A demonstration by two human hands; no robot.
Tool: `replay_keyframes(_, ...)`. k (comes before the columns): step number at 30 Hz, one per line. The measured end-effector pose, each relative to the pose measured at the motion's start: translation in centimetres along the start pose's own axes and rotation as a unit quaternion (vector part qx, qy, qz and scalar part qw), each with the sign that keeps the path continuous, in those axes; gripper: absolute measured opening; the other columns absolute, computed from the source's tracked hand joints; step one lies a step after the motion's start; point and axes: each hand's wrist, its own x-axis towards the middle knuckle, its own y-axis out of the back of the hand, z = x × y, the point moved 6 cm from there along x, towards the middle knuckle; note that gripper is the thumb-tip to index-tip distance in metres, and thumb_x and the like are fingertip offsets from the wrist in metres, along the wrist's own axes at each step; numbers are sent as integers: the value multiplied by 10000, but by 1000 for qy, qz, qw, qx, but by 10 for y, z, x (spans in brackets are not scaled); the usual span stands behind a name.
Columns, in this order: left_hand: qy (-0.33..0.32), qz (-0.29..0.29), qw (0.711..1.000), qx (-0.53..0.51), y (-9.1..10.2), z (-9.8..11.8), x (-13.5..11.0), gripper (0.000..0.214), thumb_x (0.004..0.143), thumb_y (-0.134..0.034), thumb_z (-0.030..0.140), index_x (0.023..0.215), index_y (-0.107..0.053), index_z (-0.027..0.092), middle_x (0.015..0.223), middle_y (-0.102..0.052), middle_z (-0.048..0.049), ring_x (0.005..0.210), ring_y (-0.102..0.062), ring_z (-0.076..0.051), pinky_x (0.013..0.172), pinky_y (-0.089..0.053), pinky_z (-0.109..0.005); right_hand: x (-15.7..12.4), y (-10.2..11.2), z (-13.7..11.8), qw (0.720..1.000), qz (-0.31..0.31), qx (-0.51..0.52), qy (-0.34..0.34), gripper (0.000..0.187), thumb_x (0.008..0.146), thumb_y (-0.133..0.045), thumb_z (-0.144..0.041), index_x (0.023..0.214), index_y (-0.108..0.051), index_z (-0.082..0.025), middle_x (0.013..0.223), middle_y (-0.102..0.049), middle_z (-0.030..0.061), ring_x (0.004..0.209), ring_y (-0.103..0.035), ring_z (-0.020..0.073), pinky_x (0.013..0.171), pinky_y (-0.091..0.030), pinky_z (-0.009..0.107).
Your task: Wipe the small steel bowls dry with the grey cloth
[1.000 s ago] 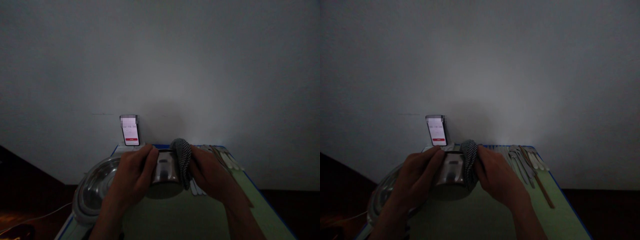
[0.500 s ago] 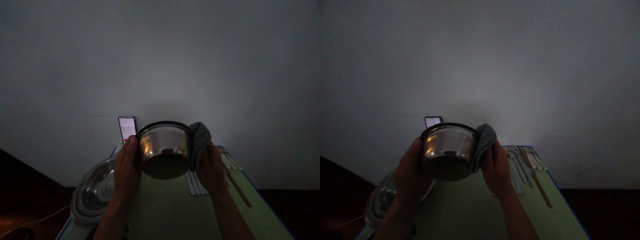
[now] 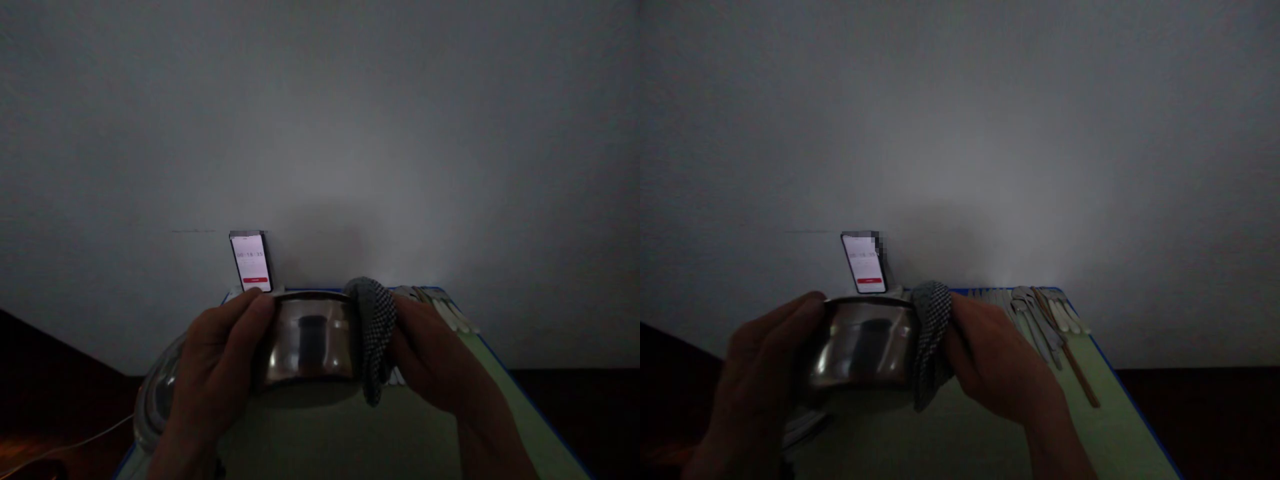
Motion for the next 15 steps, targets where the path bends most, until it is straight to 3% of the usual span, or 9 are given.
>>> replay_keyframes(3, -40, -66, 995, 71, -7, 9, -5, 358, 874, -463, 364, 550, -437, 212, 491, -409, 53, 454, -381, -99, 447, -308, -247, 1, -6, -2, 1000, -25, -8, -15, 193, 926, -343, -184, 890, -533, -197, 812, -661, 20, 699, -593, 131, 631, -439, 259)
replay_keyframes(7, -114, -198, 955, 192, -27, 9, -4, 363, 894, -423, 388, 597, -514, 200, 500, -489, 36, 458, -441, -107, 471, -322, -259, 2, -22, 0, 995, -87, 5, -42, 209, 924, -342, -213, 855, -538, -195, 790, -653, 31, 698, -594, 157, 624, -443, 287)
replay_keyframes(11, -119, -250, 945, 174, -49, -6, 3, 347, 907, -420, 361, 621, -517, 190, 545, -542, 30, 508, -492, -107, 521, -346, -256, 4, -34, 16, 992, -94, 31, -81, 221, 927, -355, -255, 854, -555, -196, 793, -651, 40, 715, -594, 169, 661, -456, 306)
replay_keyframes(13, -95, -236, 958, 133, -56, -15, 8, 336, 915, -419, 378, 669, -548, 189, 597, -568, 24, 560, -507, -111, 534, -359, -246, 5, -34, 27, 991, -70, 50, -100, 241, 930, -356, -276, 850, -568, -193, 789, -653, 44, 714, -592, 169, 678, -464, 310)
replay_keyframes(15, -75, -174, 978, 83, -54, -23, 14, 296, 909, -440, 392, 728, -568, 195, 643, -576, 28, 600, -513, -111, 548, -374, -234, 6, -31, 39, 990, -25, 78, -117, 267, 934, -358, -308, 875, -591, -192, 798, -662, 45, 722, -597, 165, 708, -475, 309)
